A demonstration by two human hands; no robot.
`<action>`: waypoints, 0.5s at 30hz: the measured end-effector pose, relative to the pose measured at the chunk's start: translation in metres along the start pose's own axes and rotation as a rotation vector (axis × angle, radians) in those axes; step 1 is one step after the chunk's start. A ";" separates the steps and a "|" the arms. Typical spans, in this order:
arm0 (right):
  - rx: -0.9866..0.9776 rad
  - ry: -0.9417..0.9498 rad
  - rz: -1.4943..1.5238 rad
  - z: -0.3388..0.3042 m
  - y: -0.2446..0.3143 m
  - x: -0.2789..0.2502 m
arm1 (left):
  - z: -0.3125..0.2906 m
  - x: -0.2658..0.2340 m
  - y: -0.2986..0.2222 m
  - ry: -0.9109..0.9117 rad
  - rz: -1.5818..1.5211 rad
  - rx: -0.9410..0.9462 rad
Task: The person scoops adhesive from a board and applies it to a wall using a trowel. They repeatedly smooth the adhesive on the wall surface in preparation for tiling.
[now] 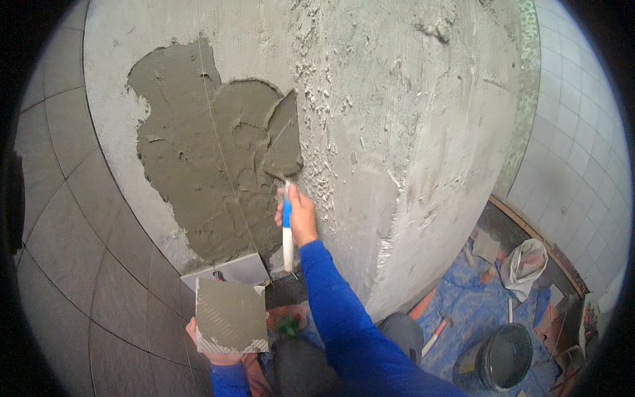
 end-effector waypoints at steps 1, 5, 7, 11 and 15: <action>0.050 -0.048 -0.052 -0.009 -0.005 -0.003 | -0.002 -0.003 -0.002 -0.040 0.064 0.037; 0.078 -0.052 0.016 -0.019 -0.005 0.008 | -0.004 0.000 -0.006 0.092 0.089 0.023; 0.029 0.039 0.210 -0.004 0.000 0.029 | -0.003 -0.001 -0.010 0.122 0.096 0.030; -0.232 0.063 -0.271 0.020 0.011 0.051 | -0.001 -0.012 -0.016 0.092 0.091 0.031; -0.243 0.027 -0.727 -0.007 0.002 0.025 | -0.001 -0.022 -0.013 -0.023 0.045 0.009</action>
Point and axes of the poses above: each hand's wrist, its own z-axis towards the middle knuckle, its own x-axis out of the palm, y = z × x, the point moved 5 cm from there along z, towards the middle knuckle, and after that the axes turned 7 degrees about -z, right-handed, at the moved point
